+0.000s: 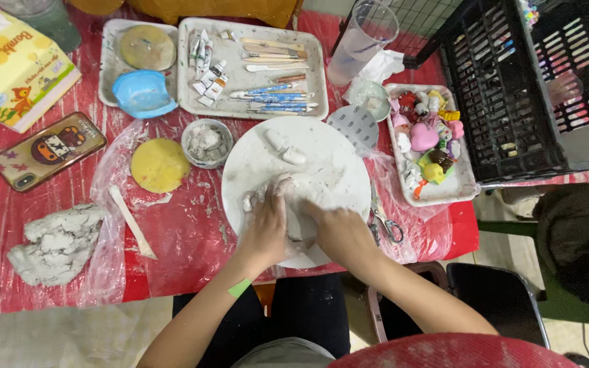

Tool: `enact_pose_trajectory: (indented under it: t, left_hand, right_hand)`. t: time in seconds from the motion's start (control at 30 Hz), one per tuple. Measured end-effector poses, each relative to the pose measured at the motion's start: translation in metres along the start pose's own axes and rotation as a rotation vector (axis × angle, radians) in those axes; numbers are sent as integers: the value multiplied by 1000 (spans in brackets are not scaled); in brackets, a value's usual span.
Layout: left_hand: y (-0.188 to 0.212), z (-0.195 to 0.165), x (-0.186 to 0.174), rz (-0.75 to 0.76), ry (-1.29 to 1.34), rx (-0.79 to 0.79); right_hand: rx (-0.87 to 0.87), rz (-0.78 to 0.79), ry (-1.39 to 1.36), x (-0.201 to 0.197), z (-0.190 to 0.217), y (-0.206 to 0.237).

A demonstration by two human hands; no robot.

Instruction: The person shapes a small clay piece by hand on a round white bat, pressing and smoothing it with their fingers. They dip their fingers into a small bowl of water or slip, rotate the clay piece, and use a small wooden stick tool to refine its surface.

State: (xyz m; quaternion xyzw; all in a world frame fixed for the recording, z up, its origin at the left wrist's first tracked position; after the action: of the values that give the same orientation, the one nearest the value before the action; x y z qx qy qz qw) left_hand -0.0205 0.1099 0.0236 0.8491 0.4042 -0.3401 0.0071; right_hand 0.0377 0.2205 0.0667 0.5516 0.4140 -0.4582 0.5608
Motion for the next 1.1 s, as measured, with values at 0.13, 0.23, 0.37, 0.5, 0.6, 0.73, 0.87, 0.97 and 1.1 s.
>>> enact_pose_trajectory:
  t: [0.13, 0.23, 0.37, 0.5, 0.6, 0.73, 0.87, 0.97, 1.1]
  left_hand:
    - [4, 2, 7, -6, -24, -43]
    - [6, 0, 9, -26, 84, -33]
    - [5, -6, 4, -86, 33, -31]
    - [5, -8, 3, -64, 11, -105]
    - [6, -12, 1, -78, 30, -60]
    - [11, -19, -5, -81, -19, 49]
    - [13, -22, -13, -41, -213, 128]
    - [15, -23, -17, -23, -247, 145]
    - [12, -23, -18, -8, -198, 126]
  right_hand:
    - [2, 46, -14, 8, 0, -5]
    - [-15, 38, 20, 12, 0, -7]
    - [57, -47, 159, -6, -17, 14]
    - [78, -223, -200, -39, -40, 31]
    - [43, -294, -312, -49, -42, 23]
    - [166, -171, -351, -34, -45, 11]
    - [38, -329, -521, -35, -37, 13]
    - [192, -216, -695, -16, -44, 15]
    - [270, -199, -833, -5, -46, 16]
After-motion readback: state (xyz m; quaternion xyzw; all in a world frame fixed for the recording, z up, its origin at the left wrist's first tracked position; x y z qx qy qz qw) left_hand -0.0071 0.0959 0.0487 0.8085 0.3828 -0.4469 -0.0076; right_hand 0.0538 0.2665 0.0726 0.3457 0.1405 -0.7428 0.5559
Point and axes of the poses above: each hand's wrist, its own y-axis away from the middle knuckle, its own x-axis out of the palm, z = x × y, the point moved 7 cm from there along -y, towards the middle knuckle, and after that the axes turned 3 degrees about y, right-handed, at the moved point
